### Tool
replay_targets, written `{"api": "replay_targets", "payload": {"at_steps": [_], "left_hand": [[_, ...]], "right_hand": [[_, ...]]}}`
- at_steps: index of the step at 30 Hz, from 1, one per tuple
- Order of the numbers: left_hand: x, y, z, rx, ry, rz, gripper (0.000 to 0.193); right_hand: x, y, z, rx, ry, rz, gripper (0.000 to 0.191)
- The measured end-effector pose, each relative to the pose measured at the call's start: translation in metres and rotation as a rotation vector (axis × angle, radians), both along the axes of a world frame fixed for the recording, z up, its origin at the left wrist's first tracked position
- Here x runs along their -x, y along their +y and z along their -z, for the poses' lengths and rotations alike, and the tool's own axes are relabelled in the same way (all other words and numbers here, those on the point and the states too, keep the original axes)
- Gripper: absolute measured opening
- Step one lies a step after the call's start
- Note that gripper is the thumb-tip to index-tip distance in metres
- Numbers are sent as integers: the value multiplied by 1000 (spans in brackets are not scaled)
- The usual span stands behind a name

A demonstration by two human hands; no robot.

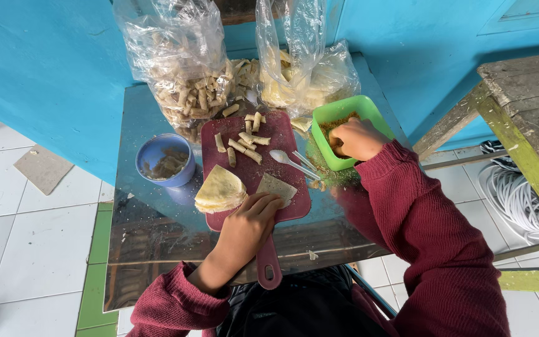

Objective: The person sits at a metal table and folds flatbread pieces around filling by hand, pressing each fold closed and placing the finished roll on a cutting board with other rolled pieces. They repeatedly take filling from a green container and flatbread from a stack to make more rolls.

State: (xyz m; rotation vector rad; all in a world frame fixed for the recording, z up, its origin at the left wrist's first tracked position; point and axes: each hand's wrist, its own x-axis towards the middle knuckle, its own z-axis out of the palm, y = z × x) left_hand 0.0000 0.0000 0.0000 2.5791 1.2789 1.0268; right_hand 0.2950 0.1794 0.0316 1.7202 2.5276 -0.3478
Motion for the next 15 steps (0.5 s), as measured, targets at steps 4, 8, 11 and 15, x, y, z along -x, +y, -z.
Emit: {"api": "replay_targets", "payload": {"at_steps": [4, 8, 11, 15], "left_hand": [[1, -1, -6, -14, 8, 0, 40], [1, -5, -7, -47, 85, -181, 34], [-2, -6, -5, -84, 200, -352, 14], [-7, -11, -1, -181, 203, -486, 16]], "right_hand": [[2, 0, -2, -57, 11, -32, 11], [-4, -1, -7, -94, 144, -45, 11], [-6, -1, -9, -149, 200, -61, 10], [-5, -3, -8, -226, 211, -84, 10]]}}
